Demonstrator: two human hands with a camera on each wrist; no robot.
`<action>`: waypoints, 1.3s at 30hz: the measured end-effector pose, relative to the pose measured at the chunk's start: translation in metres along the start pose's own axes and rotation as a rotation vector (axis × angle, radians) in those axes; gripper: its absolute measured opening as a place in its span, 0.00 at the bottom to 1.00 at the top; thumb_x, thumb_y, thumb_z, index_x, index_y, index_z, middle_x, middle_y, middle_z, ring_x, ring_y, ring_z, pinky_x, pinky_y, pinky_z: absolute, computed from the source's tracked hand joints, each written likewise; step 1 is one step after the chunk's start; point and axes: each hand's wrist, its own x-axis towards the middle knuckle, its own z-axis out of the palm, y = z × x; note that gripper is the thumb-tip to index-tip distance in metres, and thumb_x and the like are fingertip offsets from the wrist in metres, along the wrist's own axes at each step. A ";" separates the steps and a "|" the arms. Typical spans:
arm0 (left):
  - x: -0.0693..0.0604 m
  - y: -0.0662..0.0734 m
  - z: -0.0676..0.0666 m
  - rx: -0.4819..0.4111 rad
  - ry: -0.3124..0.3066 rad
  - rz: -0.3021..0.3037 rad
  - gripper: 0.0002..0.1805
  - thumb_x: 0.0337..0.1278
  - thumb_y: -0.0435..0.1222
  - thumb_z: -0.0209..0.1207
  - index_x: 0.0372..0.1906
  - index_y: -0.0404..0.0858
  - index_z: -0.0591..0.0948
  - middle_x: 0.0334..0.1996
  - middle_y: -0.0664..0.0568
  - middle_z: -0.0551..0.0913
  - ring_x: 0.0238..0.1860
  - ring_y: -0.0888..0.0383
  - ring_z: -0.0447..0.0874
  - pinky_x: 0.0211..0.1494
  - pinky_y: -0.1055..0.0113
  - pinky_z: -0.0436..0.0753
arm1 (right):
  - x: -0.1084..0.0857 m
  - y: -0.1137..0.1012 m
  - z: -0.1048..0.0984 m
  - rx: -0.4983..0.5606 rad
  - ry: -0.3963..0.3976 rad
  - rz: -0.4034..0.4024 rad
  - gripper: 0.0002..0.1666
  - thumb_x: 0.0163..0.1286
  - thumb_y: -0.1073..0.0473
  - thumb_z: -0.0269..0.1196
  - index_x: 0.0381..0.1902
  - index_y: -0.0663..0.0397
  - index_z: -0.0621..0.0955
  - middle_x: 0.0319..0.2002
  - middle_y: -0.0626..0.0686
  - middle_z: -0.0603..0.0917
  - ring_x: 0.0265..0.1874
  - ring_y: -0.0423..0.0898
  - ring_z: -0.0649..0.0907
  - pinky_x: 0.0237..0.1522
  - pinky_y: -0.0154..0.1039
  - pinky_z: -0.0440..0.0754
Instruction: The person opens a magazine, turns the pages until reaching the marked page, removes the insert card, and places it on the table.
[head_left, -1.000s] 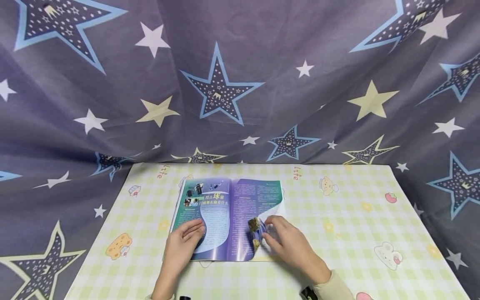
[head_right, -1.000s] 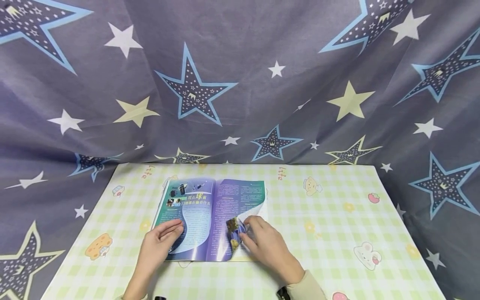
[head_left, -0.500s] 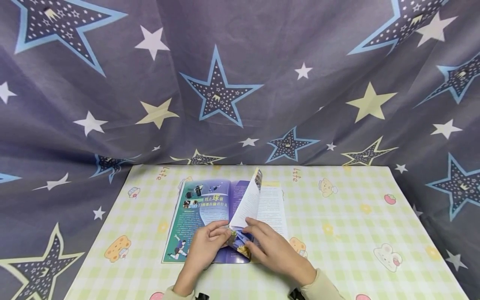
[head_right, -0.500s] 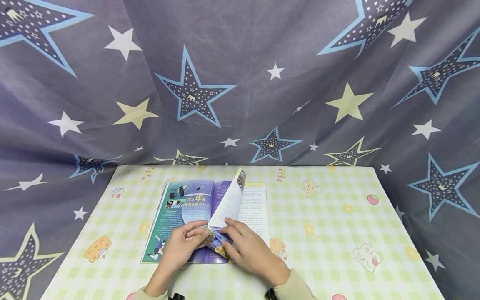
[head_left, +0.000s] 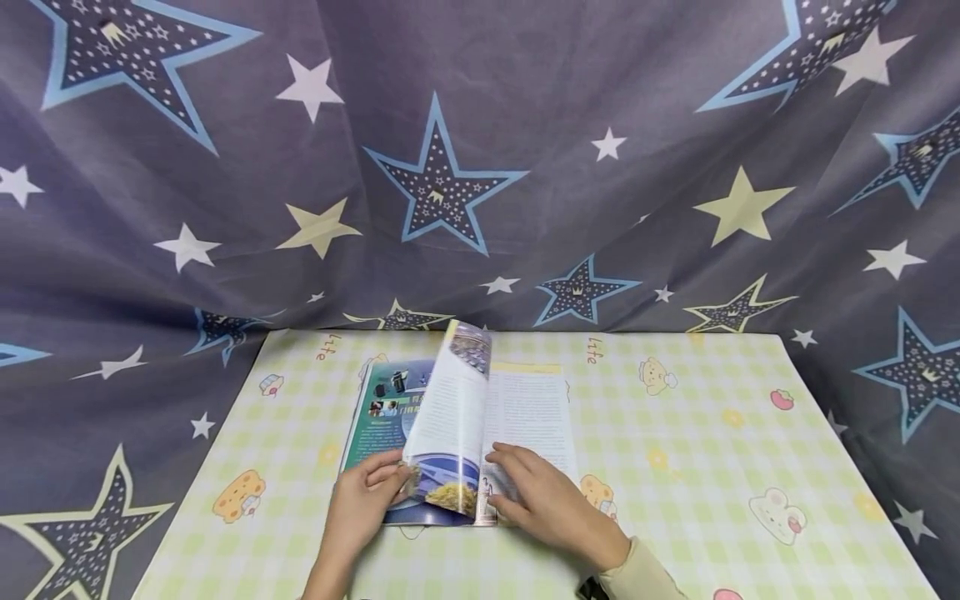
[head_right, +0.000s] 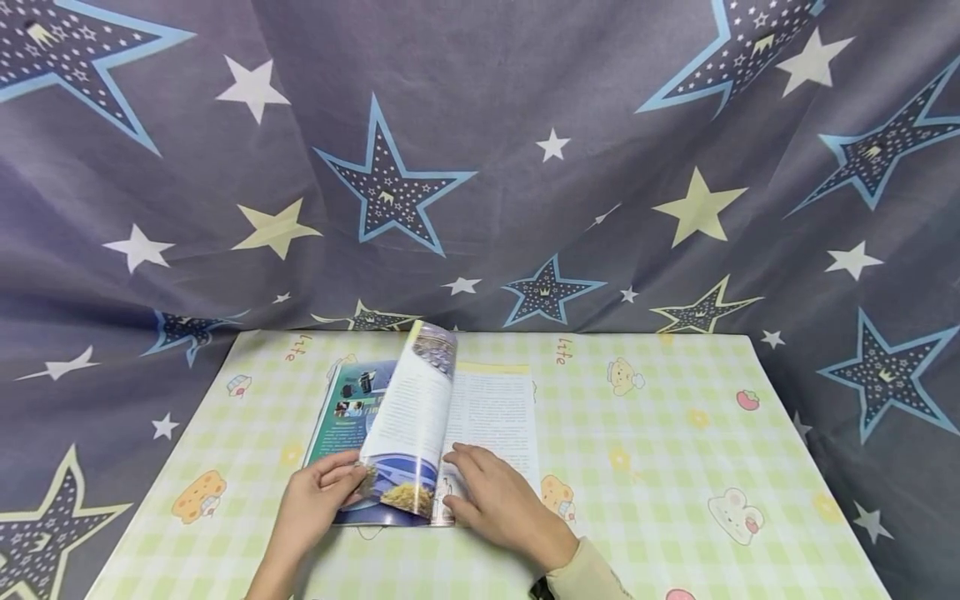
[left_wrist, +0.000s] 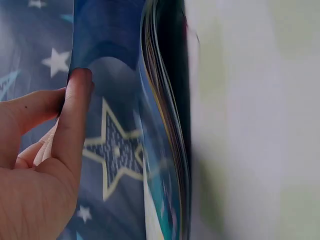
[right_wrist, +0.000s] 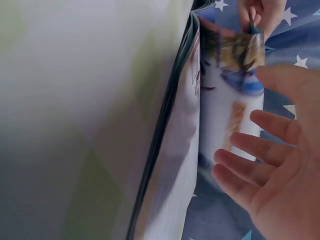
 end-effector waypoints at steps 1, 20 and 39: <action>-0.001 -0.001 -0.006 0.024 0.016 -0.013 0.18 0.62 0.29 0.65 0.55 0.27 0.81 0.37 0.40 0.88 0.34 0.54 0.90 0.37 0.66 0.88 | -0.001 0.001 0.001 -0.013 -0.026 0.007 0.34 0.69 0.45 0.66 0.67 0.55 0.73 0.67 0.58 0.73 0.65 0.54 0.74 0.67 0.50 0.72; -0.013 -0.015 -0.061 0.204 0.220 -0.089 0.16 0.65 0.33 0.64 0.56 0.34 0.83 0.37 0.46 0.89 0.32 0.64 0.88 0.33 0.73 0.86 | -0.004 0.003 0.005 -0.244 -0.260 -0.004 0.46 0.61 0.36 0.69 0.70 0.53 0.71 0.71 0.60 0.68 0.68 0.61 0.69 0.65 0.59 0.71; -0.010 -0.014 -0.066 0.248 0.289 -0.100 0.18 0.65 0.38 0.65 0.56 0.35 0.83 0.44 0.45 0.88 0.37 0.74 0.84 0.40 0.86 0.78 | -0.029 0.027 -0.030 -0.121 -0.159 -0.016 0.13 0.69 0.54 0.67 0.48 0.52 0.85 0.45 0.46 0.86 0.51 0.47 0.83 0.55 0.50 0.79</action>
